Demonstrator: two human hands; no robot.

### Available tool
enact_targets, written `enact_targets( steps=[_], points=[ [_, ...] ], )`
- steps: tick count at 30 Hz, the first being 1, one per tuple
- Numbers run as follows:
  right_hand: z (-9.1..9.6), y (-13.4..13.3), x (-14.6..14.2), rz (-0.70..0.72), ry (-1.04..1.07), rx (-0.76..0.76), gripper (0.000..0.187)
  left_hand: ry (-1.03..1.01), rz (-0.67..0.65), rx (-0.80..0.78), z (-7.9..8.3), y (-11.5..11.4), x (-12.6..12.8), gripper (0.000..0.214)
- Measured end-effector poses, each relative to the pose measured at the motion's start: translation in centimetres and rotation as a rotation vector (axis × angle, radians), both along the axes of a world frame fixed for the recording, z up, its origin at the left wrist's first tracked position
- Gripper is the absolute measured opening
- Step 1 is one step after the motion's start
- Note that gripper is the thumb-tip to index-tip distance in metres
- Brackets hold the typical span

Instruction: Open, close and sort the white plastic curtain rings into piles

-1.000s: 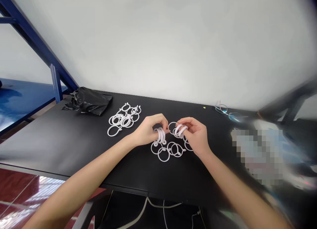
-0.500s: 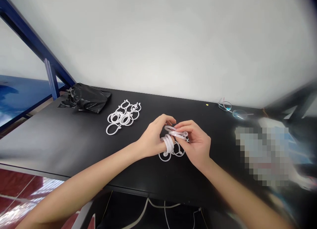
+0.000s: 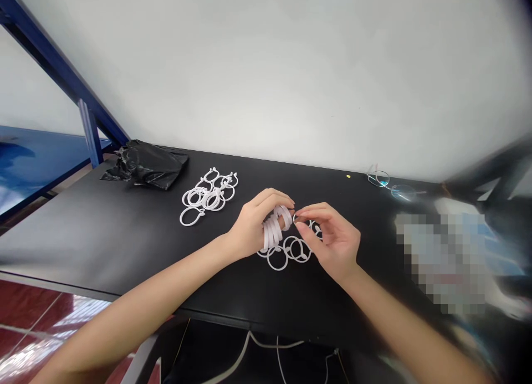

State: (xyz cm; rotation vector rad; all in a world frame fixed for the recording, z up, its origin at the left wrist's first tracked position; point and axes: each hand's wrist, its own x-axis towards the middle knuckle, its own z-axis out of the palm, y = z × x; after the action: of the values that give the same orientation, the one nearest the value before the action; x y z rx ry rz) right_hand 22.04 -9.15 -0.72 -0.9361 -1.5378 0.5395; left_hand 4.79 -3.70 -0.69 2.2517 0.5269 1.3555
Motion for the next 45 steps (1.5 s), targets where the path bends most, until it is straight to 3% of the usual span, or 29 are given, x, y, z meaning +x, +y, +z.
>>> enact_targets(
  steps=[2, 4, 7, 11, 14, 18, 26, 33, 37, 40, 43, 45],
  points=[
    [0.2, 0.7, 1.0, -0.105, -0.107, -0.027, 0.008, -0.001, -0.020, -0.047, 0.1, 0.0, 0.1, 0.005],
    [0.1, 1.7, 2.2, -0.189, -0.348, -0.098, 0.006, -0.013, -0.016, -0.070, 0.2, 0.0, 0.2, 0.009],
    [-0.7, 3.0, 4.0, -0.198, -0.689, -0.231, 0.010, -0.024, -0.024, -0.076, 0.1, -0.1, 0.3, 0.016],
    [-2.0, 3.7, 4.6, -0.207, -0.805, -0.279, 0.006, -0.005, -0.043, -0.084, 0.2, -0.2, 0.3, 0.012],
    [-2.1, 3.7, 4.2, -0.225, -0.763, -0.254, 0.011, 0.020, -0.045, -0.085, 0.3, -0.2, 0.2, 0.011],
    [-1.5, 3.5, 4.1, -0.256, -0.511, -0.230, 0.009, 0.081, -0.049, -0.063, 0.3, 0.1, 0.0, 0.012],
    [-0.4, 2.6, 2.5, 0.034, 0.035, -0.488, 0.028, 0.202, -0.024, 0.087, -0.2, 0.7, 0.0, 0.012],
    [-0.2, 1.7, 1.2, 0.128, 0.036, -0.567, 0.028, 0.193, 0.093, 0.160, -0.5, 0.6, -0.2, 0.009],
    [-0.5, 1.1, 0.6, 0.139, -0.070, -0.489, 0.022, 0.385, -0.010, 0.162, -0.1, 0.7, -0.5, 0.021],
    [-0.5, 0.8, 0.5, 0.079, -0.147, -0.375, 0.020, 0.310, -0.138, -0.075, 0.2, 0.7, -0.4, 0.028],
    [-0.1, 0.6, 0.9, 0.048, -0.060, -0.288, 0.013, 0.039, -0.309, -0.547, 0.4, 0.5, 0.0, 0.033],
    [0.3, 0.6, 1.1, 0.125, 0.014, -0.266, 0.011, -0.118, -0.459, -0.830, 0.3, 0.3, 0.3, 0.036]
  ],
)
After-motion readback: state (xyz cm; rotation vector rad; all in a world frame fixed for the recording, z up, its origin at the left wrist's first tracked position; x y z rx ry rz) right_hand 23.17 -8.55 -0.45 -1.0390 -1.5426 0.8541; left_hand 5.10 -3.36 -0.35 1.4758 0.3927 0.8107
